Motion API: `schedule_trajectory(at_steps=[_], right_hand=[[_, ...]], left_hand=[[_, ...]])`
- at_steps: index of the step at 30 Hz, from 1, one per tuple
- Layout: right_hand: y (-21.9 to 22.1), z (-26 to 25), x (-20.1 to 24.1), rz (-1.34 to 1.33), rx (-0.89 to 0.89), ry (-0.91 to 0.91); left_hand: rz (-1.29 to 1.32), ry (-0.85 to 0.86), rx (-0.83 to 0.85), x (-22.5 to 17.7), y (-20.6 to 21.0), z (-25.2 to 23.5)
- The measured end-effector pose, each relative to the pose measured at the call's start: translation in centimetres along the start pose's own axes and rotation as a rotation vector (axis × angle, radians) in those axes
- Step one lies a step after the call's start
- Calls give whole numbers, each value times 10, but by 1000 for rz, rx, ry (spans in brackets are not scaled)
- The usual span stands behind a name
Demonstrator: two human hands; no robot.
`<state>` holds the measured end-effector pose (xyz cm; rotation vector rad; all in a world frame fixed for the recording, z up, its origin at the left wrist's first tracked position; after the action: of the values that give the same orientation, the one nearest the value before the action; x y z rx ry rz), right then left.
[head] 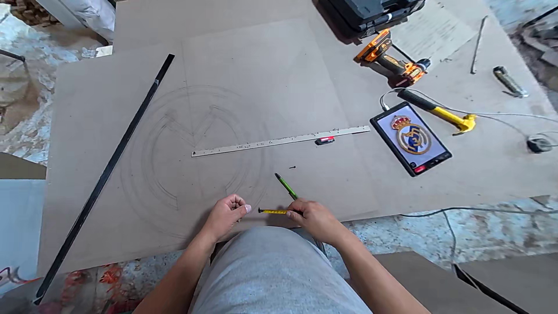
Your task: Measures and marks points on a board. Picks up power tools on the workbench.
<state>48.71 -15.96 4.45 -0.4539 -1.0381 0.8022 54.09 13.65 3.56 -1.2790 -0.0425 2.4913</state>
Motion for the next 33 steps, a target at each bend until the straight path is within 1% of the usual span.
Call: schedule_trajectory(at_steps=[3,5,6,8,10,11,13,16,18,20,23,25,27,29,31,33], right_hand=[[-7,6,-22,-1,-78,36],[-12,11,-35,-8,-120,51],[-14,13,-40,-9,-136,58],[-17,17,-48,-16,-171,70],[-21,20,-53,-24,-195,85],[-23,22,-56,-25,-210,88],[-26,25,-63,-33,-241,85],[-29,31,-77,-37,-268,94],[-31,32,-87,-40,-272,106],[-32,32,-95,-34,-260,115],[-35,27,-98,-17,-242,116],[-36,21,-95,-13,-230,106],[-36,14,-90,-21,-213,95],[-35,7,-83,-17,-189,89],[-33,1,-76,-8,-157,88],[-30,-4,-68,-3,-133,81]], left_hand=[[-378,43,-40,-5,10,-11],[-614,125,22,-14,30,-20],[-706,198,64,-20,44,-25],[-866,411,115,-31,77,-40],[-1002,638,123,-38,110,-57],[-1062,720,133,-40,124,-65],[-1141,810,166,-40,144,-78],[-1179,870,216,-38,156,-84],[-1190,837,257,-35,156,-84],[-1204,729,305,-31,152,-80],[-1197,467,353,-30,137,-71],[-1132,261,340,-26,120,-63],[-991,105,296,-18,98,-54],[-801,1,213,-7,73,-41],[-589,-62,98,8,50,-29],[-329,-86,-4,24,31,-19]])
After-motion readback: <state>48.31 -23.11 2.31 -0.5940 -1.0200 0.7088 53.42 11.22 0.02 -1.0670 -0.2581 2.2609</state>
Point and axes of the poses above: each hand's wrist, its own z-axis away from the middle knuckle, its own y-axis out of the palm, x = y × z, the point moved 2 cm from there along -z, towards the middle knuckle, and after that the axes turned 15 degrees about -x, right-handed, at the moved point
